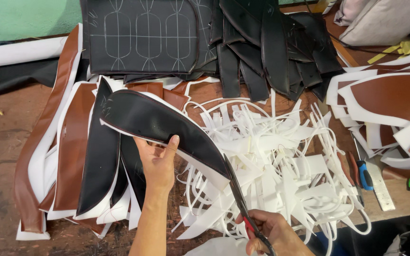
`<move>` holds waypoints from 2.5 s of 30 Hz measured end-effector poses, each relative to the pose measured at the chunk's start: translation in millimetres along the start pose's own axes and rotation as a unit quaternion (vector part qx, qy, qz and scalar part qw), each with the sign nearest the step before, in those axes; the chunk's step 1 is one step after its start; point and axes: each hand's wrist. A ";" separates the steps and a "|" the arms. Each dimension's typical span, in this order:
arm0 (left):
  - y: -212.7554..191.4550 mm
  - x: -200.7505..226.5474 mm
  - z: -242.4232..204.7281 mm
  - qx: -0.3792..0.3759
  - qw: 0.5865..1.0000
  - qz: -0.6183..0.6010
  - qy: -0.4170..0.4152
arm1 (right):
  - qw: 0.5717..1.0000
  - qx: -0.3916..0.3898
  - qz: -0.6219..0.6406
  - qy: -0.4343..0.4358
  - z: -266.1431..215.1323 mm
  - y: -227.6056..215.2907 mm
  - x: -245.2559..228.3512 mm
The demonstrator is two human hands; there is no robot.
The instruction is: The person uses shears to trim the edges of black synthetic leather pieces following white marking lines on a workbench, handling several different shapes one at a time and moving the resulting scraps onto a pile of white trimmings.
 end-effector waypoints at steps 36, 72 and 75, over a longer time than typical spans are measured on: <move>7.5 10.0 -12.3 -0.164 0.977 -0.037 -0.128 | 0.981 -0.011 0.018 -0.192 12.4 -4.0 22.9; 19.5 -1.7 12.2 -0.066 0.960 -0.204 -0.183 | 0.997 0.009 -0.031 -0.076 26.6 -53.5 67.0; 29.4 4.0 10.8 -0.080 0.974 -0.172 -0.125 | 0.935 0.107 -0.107 -0.320 20.7 -50.1 87.7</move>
Point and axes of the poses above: each hand's wrist, its own z-axis towards the middle knuckle, its own y-axis out of the palm, x = y × z, and after that the axes turned 1 degree about z, right-handed
